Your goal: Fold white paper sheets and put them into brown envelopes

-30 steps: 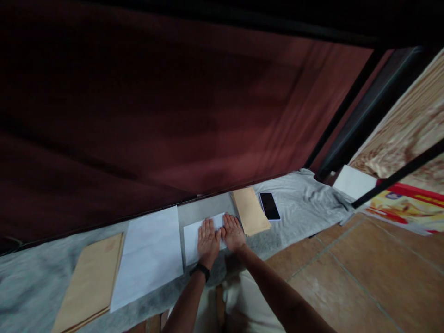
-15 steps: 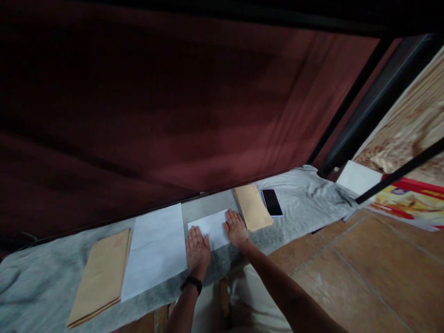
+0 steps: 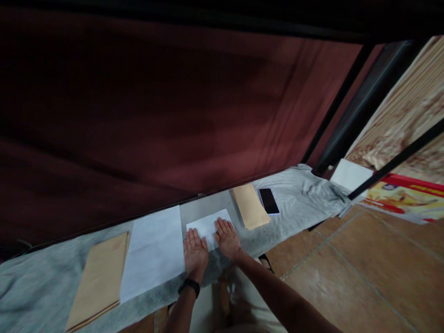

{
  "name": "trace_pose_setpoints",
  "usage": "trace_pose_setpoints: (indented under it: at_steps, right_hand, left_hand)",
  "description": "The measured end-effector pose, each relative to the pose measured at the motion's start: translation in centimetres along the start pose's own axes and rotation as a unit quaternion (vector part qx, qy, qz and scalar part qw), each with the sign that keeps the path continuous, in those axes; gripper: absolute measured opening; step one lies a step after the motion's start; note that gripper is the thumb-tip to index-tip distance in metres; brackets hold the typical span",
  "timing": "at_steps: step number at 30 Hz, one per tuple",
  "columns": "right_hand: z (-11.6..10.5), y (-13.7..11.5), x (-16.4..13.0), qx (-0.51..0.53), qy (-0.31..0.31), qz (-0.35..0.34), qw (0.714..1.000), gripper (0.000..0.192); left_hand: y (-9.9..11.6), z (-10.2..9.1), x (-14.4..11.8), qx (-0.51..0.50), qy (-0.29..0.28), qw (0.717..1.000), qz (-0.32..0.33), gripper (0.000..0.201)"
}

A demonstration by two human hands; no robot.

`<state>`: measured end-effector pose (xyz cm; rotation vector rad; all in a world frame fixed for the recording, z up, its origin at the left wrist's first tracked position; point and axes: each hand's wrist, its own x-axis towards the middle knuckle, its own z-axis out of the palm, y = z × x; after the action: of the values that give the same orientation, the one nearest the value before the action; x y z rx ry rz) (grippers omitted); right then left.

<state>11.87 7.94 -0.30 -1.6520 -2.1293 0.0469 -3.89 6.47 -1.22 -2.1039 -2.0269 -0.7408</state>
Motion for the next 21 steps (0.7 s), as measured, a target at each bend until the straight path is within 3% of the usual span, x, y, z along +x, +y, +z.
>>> trace_pose_setpoints:
  at_steps: [5, 13, 18, 21]
  right_hand:
    - [-1.4, 3.0, -0.4, -0.031, 0.042, 0.119, 0.991, 0.049]
    - [-2.4, 1.8, 2.3, 0.035, 0.018, 0.254, 0.966, 0.038]
    - [-4.1, 2.5, 3.6, 0.098, 0.004, 0.235, 0.967, 0.018]
    - [-6.8, 2.7, 4.6, 0.134, 0.014, 0.206, 0.969, 0.019]
  left_hand:
    - [0.1, 0.1, -0.1, -0.016, 0.011, 1.0, -0.006, 0.063]
    - [0.2, 0.2, 0.1, -0.025, 0.01, 1.0, -0.011, 0.062]
    - [0.1, -0.4, 0.3, -0.077, -0.022, 0.996, -0.034, 0.059]
    - [0.1, -1.2, 0.6, -0.19, -0.04, 0.979, -0.065, 0.06]
